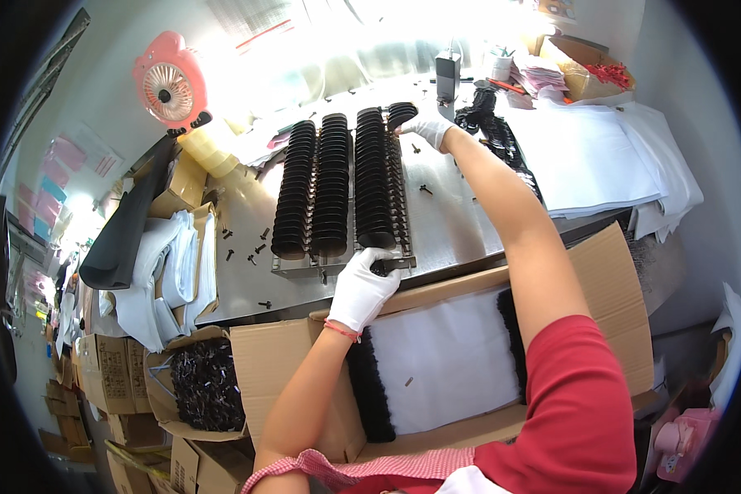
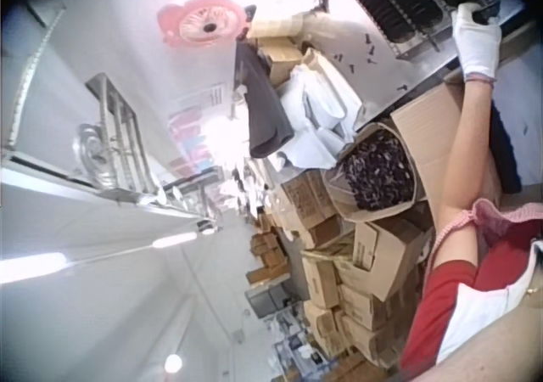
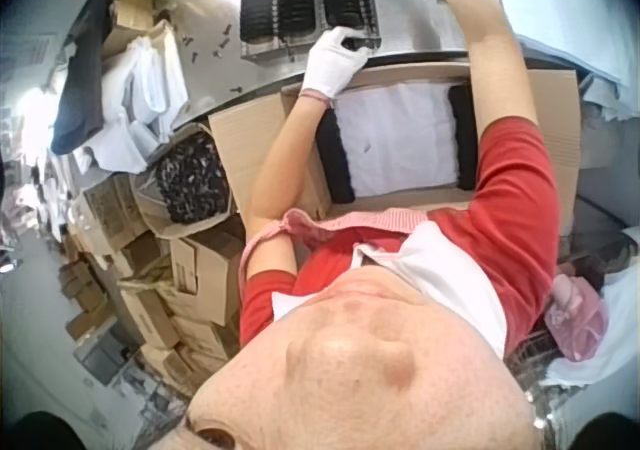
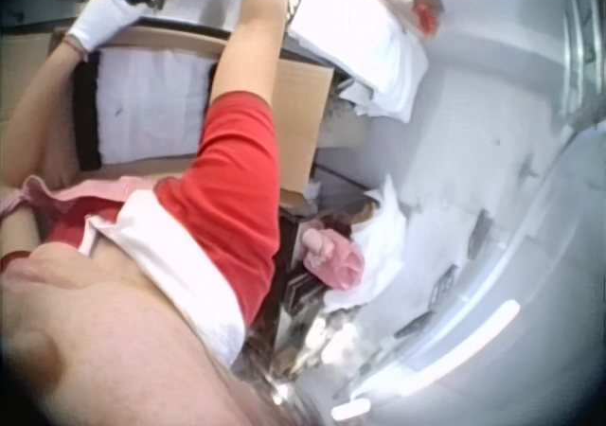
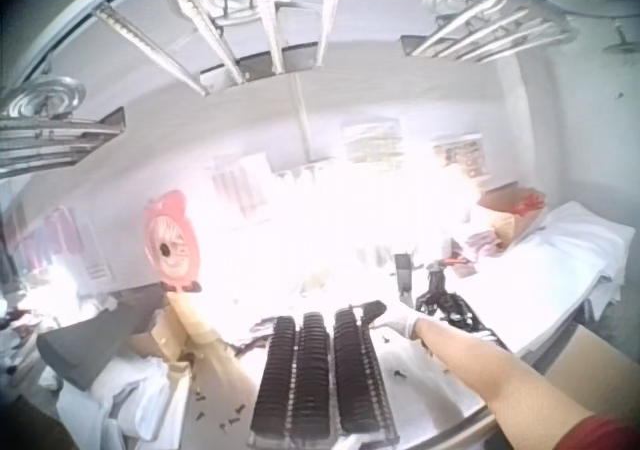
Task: The person repeatedly picks up black hairbrush heads from a metal rack and places them into a cardboard box lined with white paper. The person handles the brushes one at a time, arranging them in rows inside the box.
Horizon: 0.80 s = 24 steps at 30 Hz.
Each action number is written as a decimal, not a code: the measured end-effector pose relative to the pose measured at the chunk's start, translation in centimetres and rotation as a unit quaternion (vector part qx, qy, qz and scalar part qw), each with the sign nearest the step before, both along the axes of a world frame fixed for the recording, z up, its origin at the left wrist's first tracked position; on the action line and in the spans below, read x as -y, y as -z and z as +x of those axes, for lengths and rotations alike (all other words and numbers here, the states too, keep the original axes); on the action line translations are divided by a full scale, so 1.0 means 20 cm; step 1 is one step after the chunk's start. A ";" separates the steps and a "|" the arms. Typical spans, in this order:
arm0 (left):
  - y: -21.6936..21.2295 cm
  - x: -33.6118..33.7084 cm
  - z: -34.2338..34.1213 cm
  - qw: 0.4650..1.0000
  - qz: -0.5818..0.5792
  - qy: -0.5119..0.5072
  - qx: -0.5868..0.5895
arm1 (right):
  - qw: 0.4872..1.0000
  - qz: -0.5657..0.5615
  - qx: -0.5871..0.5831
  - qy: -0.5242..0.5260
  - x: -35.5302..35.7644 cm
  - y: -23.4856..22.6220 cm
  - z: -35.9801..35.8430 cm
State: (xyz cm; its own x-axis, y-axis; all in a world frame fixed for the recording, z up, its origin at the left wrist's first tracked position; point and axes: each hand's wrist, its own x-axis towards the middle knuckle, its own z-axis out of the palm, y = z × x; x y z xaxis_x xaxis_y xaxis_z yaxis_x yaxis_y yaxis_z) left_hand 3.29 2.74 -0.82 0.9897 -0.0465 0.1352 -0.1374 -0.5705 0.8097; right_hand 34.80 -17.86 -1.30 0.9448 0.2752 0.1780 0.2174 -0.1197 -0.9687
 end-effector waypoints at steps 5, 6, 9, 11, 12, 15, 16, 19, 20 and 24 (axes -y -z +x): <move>0.03 -0.01 0.01 1.000 0.008 -0.008 0.018 | 0.999 0.033 -0.006 -0.026 -0.09 0.03 -0.05; 0.03 -0.01 0.01 1.000 0.010 -0.009 0.023 | 0.999 0.046 0.019 -0.001 -0.11 0.08 -0.04; 0.04 -0.02 0.01 1.000 0.001 0.001 0.029 | 0.979 -0.035 0.186 0.073 -0.24 0.14 -0.12; 0.02 -0.03 0.01 1.000 0.005 -0.007 0.027 | 0.952 -0.196 0.189 0.140 -0.34 0.16 -0.15; 0.01 -0.03 0.01 1.000 0.005 -0.010 0.010 | 0.919 -0.314 0.176 0.161 -0.38 0.16 -0.16; 0.00 0.01 0.01 1.000 -0.014 0.004 -0.004 | 0.846 -0.275 0.418 0.182 -0.29 0.18 -0.02; 0.00 0.04 0.02 1.000 -0.024 0.019 0.003 | 0.812 -0.318 0.441 0.210 -0.14 0.20 0.13; 0.06 -0.03 0.01 0.998 -0.054 0.011 0.014 | 0.922 -0.178 0.236 0.249 -0.26 0.03 0.06; 0.04 -0.08 -0.01 0.993 -0.114 -0.001 -0.033 | 0.949 -0.086 0.196 0.232 -0.38 -0.05 -0.11; -0.13 -0.02 -0.06 0.848 -0.515 -0.053 -0.114 | 0.966 0.124 0.187 0.127 -0.43 -0.26 -0.89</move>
State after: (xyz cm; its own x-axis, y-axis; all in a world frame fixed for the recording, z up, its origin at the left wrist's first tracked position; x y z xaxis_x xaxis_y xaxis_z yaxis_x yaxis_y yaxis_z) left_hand 2.01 3.23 1.87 0.9868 0.0717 -0.1453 0.0972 0.4552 0.8851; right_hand 17.05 -9.21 3.93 0.8334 -0.0517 0.5503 0.5514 0.0103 -0.8342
